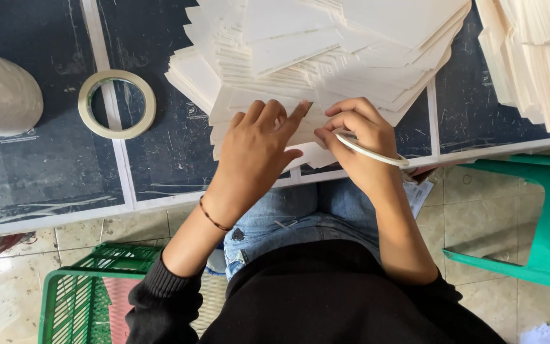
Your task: The person repeatedly folds white paper sheets in half by hand and places them into a growing stack on the table. The hands enter from below and perform the same folding motion on each sheet in sequence.
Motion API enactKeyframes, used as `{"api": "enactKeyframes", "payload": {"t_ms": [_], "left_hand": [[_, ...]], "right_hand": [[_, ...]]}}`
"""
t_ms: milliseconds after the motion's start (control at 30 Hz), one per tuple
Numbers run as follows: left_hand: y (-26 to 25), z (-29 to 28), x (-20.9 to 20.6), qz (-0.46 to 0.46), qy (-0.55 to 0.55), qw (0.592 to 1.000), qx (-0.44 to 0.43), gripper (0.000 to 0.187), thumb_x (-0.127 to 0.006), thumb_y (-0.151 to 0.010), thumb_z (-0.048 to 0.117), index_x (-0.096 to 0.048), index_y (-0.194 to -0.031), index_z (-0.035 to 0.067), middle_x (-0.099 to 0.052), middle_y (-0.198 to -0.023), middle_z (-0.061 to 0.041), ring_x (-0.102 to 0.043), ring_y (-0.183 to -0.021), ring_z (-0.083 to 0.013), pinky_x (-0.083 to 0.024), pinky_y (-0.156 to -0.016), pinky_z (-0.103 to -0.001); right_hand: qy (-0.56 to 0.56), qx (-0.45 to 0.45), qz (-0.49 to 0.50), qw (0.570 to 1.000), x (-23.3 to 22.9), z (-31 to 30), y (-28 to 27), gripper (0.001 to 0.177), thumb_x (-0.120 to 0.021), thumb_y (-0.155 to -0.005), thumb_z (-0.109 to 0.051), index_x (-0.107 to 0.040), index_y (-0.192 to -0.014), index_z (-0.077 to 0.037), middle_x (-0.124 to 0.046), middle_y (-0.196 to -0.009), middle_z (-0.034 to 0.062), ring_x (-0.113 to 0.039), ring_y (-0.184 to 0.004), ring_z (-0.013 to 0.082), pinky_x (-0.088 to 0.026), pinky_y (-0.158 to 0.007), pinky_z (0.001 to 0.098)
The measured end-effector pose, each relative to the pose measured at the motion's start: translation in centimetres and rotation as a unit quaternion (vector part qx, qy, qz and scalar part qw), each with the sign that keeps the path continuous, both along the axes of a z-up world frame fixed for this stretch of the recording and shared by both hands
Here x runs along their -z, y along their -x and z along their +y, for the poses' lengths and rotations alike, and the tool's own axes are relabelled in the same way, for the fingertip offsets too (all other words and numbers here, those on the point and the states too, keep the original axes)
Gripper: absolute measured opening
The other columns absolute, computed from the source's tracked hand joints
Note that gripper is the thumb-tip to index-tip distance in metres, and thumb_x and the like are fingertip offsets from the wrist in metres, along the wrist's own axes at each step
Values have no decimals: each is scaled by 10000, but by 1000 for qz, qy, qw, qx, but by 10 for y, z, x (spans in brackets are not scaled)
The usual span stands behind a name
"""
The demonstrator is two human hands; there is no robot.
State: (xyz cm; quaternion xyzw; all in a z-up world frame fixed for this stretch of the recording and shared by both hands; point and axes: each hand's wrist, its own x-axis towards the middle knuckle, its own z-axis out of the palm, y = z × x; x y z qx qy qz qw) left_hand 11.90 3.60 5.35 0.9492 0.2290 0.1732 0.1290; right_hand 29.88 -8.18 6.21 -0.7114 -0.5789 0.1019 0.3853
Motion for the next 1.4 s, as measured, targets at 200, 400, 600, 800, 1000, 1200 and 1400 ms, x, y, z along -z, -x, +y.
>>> {"api": "enactKeyframes", "payload": {"t_ms": [200, 400, 600, 800, 1000, 1200, 1400], "left_hand": [[-34, 7, 10, 101, -64, 992, -33, 864, -999, -645, 12, -733, -1453, 162, -751, -1157, -103, -684, -1036, -247, -531, -813, -376], [-36, 9, -3, 112, -30, 993, -6, 762, -984, -731, 168, -734, -1450, 204, -759, -1158, -107, -700, -1029, -241, -545, -793, -369], [-42, 4, -5, -130, -260, 955, -51, 502, -696, -1063, 50, -631, -1544, 181, -518, -957, -4, -505, -864, -214, -423, -748, -358], [-45, -3, 54, -18, -289, 952, -102, 845, -619, -1148, -111, -205, -1803, 227, -508, -984, 66, -480, -879, -166, -399, -757, -309], [3, -36, 55, -89, -121, 986, -69, 594, -771, -834, -42, -746, -1413, 92, -630, -1182, -97, -558, -1062, -277, -417, -845, -401], [-1, -55, 65, -51, -127, 988, -76, 529, -711, -929, 11, -686, -1450, 99, -634, -1307, -110, -560, -1150, -283, -406, -898, -421], [-11, -55, 71, -53, -133, 987, -75, 562, -698, -913, -6, -683, -1460, 127, -631, -1318, -72, -553, -1134, -245, -395, -879, -399]], "right_hand": [[-8, 2, -26, 1000, -12, 7, -4, 194, -937, -953, 9, -754, -890, -8, -706, -1024, 100, -766, -912, 304, -602, -799, 353], [-4, -9, -23, 1000, -9, 7, -11, 186, -933, -946, -20, -759, -880, -21, -712, -983, 73, -770, -885, 289, -600, -785, 337], [-141, 60, -123, 980, -10, 1, -3, 197, -887, -1034, -12, -702, -976, -47, -665, -1170, 90, -727, -1124, 351, -533, -958, 445], [-88, 43, -109, 989, 1, -3, 13, 123, -807, -962, 137, -739, -969, 35, -563, -1318, 194, -605, -1198, 360, -610, -965, 434], [-90, 31, -129, 987, 42, -7, 2, 197, -901, -937, 5, -727, -979, -78, -568, -1377, 77, -603, -1234, 334, -462, -1052, 481], [-108, 39, -218, 969, 58, -11, 8, 187, -931, -923, -65, -757, -967, -117, -608, -1395, 97, -587, -1263, 360, -435, -1065, 505], [-147, 33, -139, 979, 39, -30, 30, 38, -829, -1008, -110, -793, -996, -117, -603, -1457, 135, -592, -1278, 364, -474, -1045, 480]]}}
